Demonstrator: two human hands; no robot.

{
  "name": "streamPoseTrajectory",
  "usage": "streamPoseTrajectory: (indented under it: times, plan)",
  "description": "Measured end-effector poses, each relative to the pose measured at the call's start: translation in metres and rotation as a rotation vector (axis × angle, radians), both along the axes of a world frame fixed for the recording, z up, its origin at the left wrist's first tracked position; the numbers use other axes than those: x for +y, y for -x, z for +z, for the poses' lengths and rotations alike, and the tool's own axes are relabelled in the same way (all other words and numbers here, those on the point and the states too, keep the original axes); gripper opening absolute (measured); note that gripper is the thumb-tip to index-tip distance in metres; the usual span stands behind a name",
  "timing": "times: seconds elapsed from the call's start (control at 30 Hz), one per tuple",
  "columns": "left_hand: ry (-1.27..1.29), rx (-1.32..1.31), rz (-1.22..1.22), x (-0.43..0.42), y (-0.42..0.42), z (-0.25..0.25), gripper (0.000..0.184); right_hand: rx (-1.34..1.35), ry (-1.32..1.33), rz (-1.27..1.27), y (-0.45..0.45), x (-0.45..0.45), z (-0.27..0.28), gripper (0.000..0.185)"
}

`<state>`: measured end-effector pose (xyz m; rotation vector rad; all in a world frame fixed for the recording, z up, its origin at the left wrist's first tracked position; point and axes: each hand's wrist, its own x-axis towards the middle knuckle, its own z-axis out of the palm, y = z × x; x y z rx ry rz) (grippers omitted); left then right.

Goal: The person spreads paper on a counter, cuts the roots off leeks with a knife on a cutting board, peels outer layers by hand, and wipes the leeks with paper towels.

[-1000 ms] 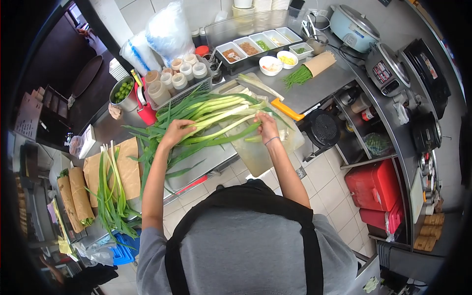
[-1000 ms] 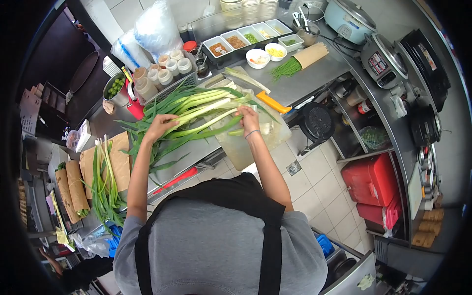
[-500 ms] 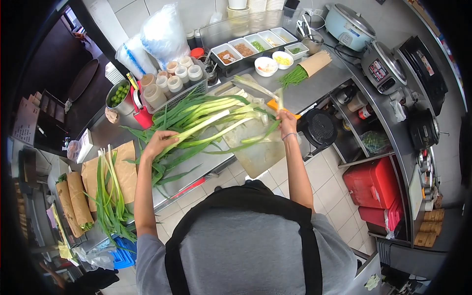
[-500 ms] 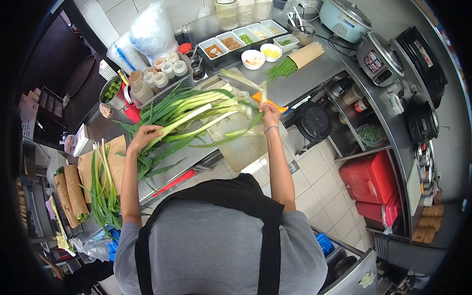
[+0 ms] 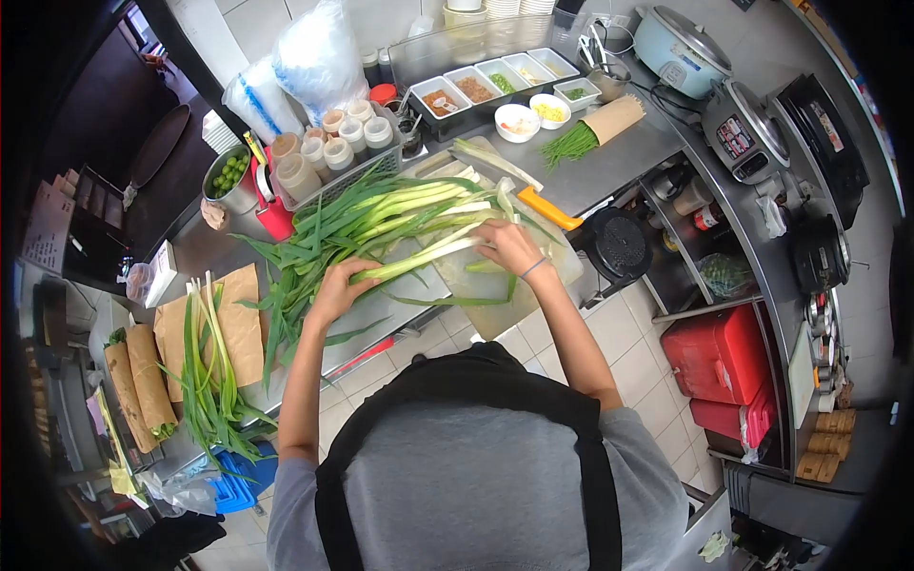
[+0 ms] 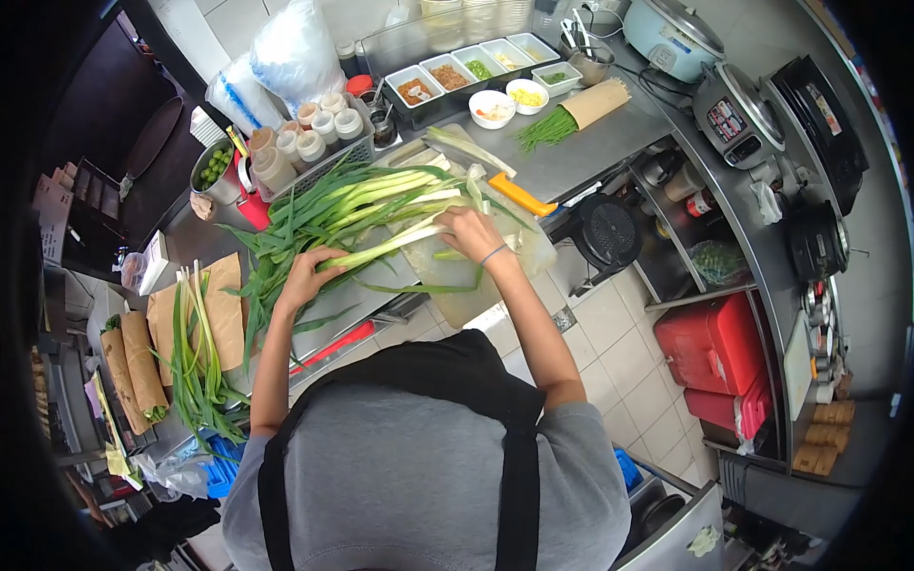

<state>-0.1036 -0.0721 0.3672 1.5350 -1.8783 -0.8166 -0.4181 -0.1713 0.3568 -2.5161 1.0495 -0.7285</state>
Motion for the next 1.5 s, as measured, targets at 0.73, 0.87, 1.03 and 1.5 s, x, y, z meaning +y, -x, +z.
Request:
streamPoseTrajectory:
  times: [0.73, 0.87, 1.03, 1.5]
  plan:
    - [0.296, -0.289, -0.121, 0.012, 0.019, 0.002, 0.024, 0.183, -0.262, 0.345, -0.027, -0.064, -0.013, 0.005]
    - [0.362, -0.346, -0.18, 0.015, 0.032, -0.001, 0.025, 0.327, -0.063, 0.344, -0.055, -0.063, 0.0, 0.005]
    - [0.324, -0.3, -0.115, 0.01, 0.037, -0.016, 0.024, -0.022, 0.049, 0.158, -0.043, -0.102, 0.043, 0.007]
    - [0.154, -0.524, -0.019, -0.027, 0.062, -0.053, 0.039, 0.195, 0.038, -0.297, 0.005, -0.1, -0.024, 0.011]
